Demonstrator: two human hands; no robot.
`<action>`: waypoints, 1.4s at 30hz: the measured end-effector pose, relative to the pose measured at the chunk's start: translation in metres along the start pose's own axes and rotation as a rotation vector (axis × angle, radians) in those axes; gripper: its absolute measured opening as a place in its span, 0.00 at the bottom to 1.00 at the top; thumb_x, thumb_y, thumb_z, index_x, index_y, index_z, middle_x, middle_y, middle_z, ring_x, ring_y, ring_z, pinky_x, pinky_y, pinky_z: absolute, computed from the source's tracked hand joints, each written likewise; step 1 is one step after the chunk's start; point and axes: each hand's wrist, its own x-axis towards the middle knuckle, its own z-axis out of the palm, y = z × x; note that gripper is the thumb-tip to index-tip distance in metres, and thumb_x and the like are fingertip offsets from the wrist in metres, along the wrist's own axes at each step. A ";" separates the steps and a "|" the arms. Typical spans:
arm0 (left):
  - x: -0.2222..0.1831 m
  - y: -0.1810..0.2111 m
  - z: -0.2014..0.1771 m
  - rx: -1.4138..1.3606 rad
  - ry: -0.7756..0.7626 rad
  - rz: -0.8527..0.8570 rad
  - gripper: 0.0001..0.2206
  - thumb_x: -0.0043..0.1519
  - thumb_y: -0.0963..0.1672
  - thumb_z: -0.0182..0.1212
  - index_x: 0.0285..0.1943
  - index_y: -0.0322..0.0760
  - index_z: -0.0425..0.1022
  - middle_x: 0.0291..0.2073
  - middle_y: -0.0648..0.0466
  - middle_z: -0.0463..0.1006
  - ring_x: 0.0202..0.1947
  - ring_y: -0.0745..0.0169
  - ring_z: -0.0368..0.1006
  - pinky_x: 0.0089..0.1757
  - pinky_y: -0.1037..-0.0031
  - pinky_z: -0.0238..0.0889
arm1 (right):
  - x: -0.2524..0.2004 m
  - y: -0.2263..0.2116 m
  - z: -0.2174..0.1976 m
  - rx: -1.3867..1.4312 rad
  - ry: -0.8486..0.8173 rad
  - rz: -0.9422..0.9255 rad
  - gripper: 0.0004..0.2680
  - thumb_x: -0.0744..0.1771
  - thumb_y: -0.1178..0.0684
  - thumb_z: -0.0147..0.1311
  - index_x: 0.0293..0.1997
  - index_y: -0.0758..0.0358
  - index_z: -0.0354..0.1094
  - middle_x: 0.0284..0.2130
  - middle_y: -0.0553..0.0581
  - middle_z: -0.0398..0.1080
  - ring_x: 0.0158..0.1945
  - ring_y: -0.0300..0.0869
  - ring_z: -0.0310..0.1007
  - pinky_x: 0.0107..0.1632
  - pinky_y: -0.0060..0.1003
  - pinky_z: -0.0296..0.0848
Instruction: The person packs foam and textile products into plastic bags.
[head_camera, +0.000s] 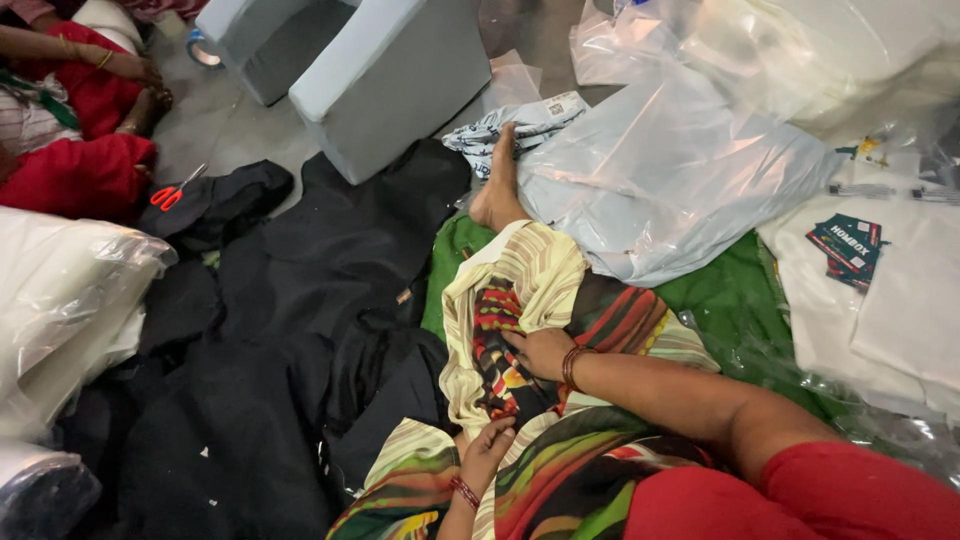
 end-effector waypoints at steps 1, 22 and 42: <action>0.000 -0.001 0.000 -0.007 -0.004 0.016 0.17 0.66 0.44 0.60 0.63 0.31 0.75 0.49 0.56 0.80 0.48 0.71 0.72 0.51 0.80 0.64 | -0.001 -0.001 -0.001 -0.017 -0.029 0.013 0.24 0.69 0.45 0.46 0.77 0.47 0.46 0.28 0.62 0.75 0.34 0.57 0.76 0.40 0.54 0.74; -0.006 0.016 0.004 0.030 -0.004 0.012 0.17 0.66 0.44 0.60 0.63 0.33 0.76 0.50 0.58 0.80 0.49 0.73 0.72 0.51 0.80 0.64 | -0.001 -0.001 -0.001 0.010 0.015 -0.003 0.24 0.69 0.46 0.47 0.77 0.48 0.47 0.28 0.60 0.75 0.33 0.55 0.76 0.40 0.54 0.73; -0.005 0.012 0.004 0.090 0.009 0.021 0.18 0.66 0.46 0.61 0.63 0.33 0.76 0.50 0.57 0.80 0.48 0.72 0.72 0.50 0.79 0.65 | 0.001 0.005 0.014 0.114 0.225 -0.063 0.25 0.66 0.46 0.54 0.74 0.46 0.51 0.47 0.66 0.66 0.49 0.58 0.72 0.51 0.51 0.73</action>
